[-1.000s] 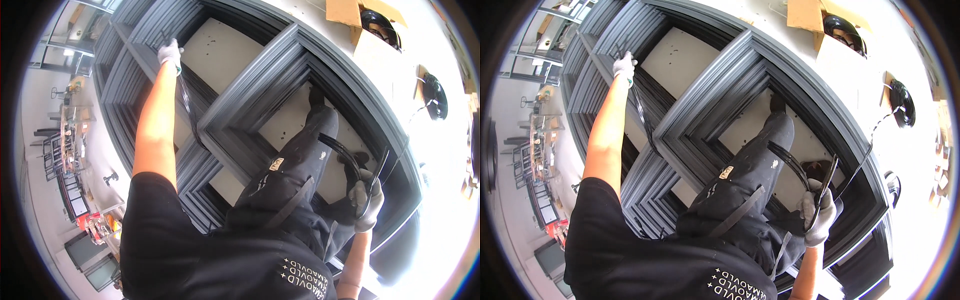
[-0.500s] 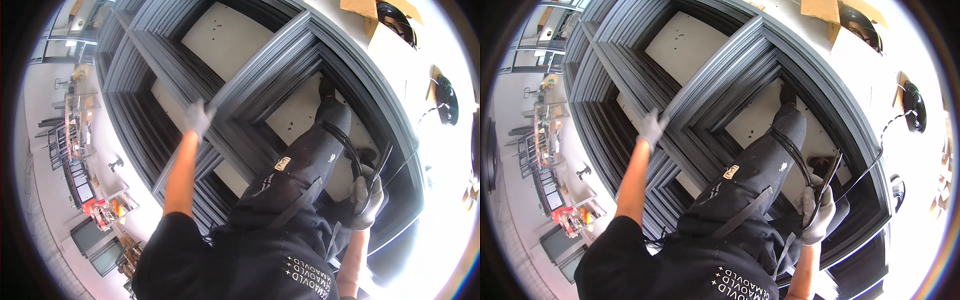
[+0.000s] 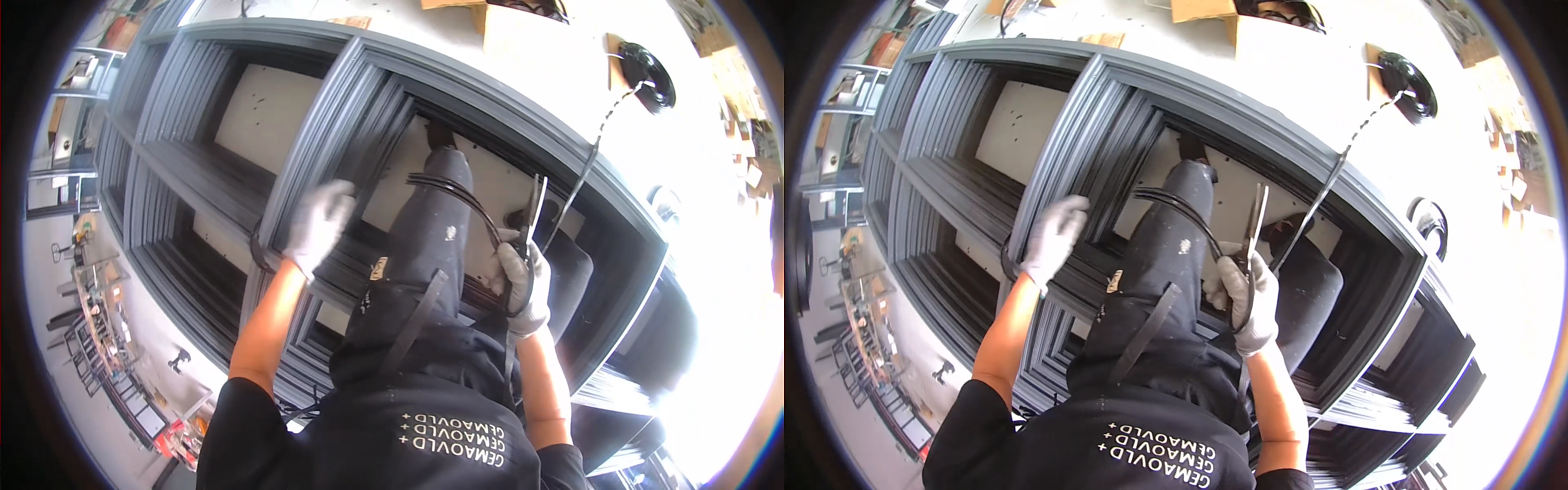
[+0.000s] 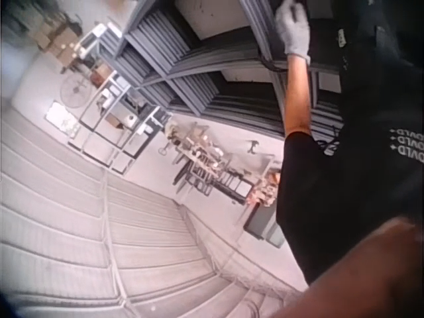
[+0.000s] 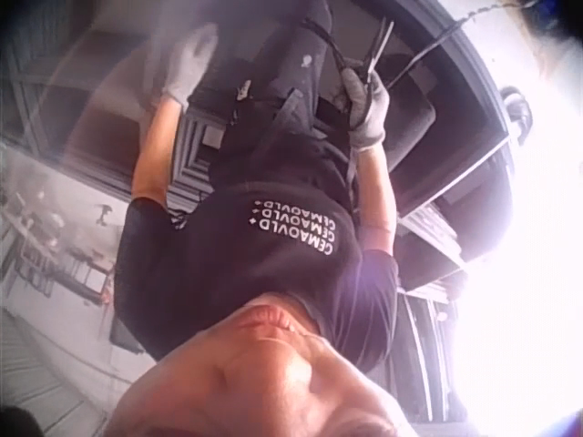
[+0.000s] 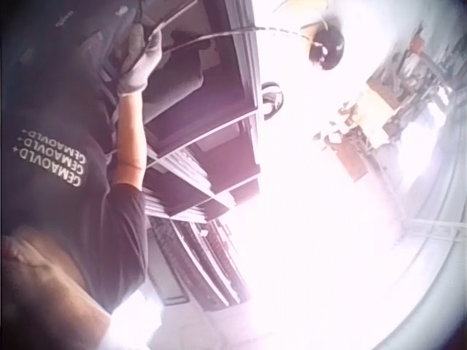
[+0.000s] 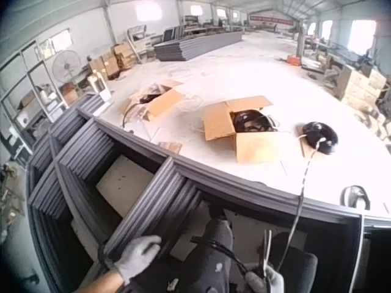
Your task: The recorder is installing and cutting rubber gasket seals into metal frame components on a fabrication floor.
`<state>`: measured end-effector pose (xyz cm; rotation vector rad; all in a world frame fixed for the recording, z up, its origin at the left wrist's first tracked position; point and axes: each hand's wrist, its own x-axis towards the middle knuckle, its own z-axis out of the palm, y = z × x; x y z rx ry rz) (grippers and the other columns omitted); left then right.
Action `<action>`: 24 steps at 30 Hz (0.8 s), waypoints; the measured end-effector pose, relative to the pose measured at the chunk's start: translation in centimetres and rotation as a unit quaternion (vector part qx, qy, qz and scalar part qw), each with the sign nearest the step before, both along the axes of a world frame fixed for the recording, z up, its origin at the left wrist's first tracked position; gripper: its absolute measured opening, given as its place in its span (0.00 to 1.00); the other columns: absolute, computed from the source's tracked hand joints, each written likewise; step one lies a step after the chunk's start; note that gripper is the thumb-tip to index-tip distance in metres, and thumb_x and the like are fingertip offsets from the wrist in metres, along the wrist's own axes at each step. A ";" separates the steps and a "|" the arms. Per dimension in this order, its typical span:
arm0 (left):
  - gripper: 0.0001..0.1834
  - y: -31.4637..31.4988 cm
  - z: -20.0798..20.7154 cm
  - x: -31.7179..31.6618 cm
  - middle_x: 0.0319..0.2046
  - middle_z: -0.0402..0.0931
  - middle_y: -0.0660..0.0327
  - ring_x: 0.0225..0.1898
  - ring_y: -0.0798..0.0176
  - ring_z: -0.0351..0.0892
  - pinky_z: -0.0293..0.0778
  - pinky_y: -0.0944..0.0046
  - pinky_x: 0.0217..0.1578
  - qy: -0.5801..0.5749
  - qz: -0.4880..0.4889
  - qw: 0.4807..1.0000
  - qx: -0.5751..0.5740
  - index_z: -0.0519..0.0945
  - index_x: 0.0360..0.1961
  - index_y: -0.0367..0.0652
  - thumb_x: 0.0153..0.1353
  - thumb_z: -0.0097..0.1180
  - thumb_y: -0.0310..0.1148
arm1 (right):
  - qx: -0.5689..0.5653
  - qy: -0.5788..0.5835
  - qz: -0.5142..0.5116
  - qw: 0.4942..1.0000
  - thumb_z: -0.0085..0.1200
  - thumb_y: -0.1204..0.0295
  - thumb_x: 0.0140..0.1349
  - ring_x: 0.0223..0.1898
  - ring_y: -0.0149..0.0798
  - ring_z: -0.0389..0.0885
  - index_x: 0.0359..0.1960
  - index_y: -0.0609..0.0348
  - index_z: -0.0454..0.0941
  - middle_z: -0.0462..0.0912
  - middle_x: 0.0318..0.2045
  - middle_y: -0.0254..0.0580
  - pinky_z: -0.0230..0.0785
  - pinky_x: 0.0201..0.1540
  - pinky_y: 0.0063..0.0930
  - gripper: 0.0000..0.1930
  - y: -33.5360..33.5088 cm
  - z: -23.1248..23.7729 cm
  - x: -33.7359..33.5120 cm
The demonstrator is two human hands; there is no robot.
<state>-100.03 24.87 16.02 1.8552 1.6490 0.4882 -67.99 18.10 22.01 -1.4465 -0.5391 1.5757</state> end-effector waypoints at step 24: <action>0.19 -5.2 2.5 7.0 0.14 0.68 0.73 0.13 0.78 0.58 0.62 0.75 0.22 -0.700 0.330 0.408 -0.485 0.80 0.47 0.39 0.70 0.38 0.36 | 0.077 -0.100 -0.076 0.989 0.54 0.71 0.62 0.33 0.28 0.79 0.56 0.66 0.68 0.82 0.34 0.42 0.72 0.39 0.20 0.22 3.0 -3.7 1.8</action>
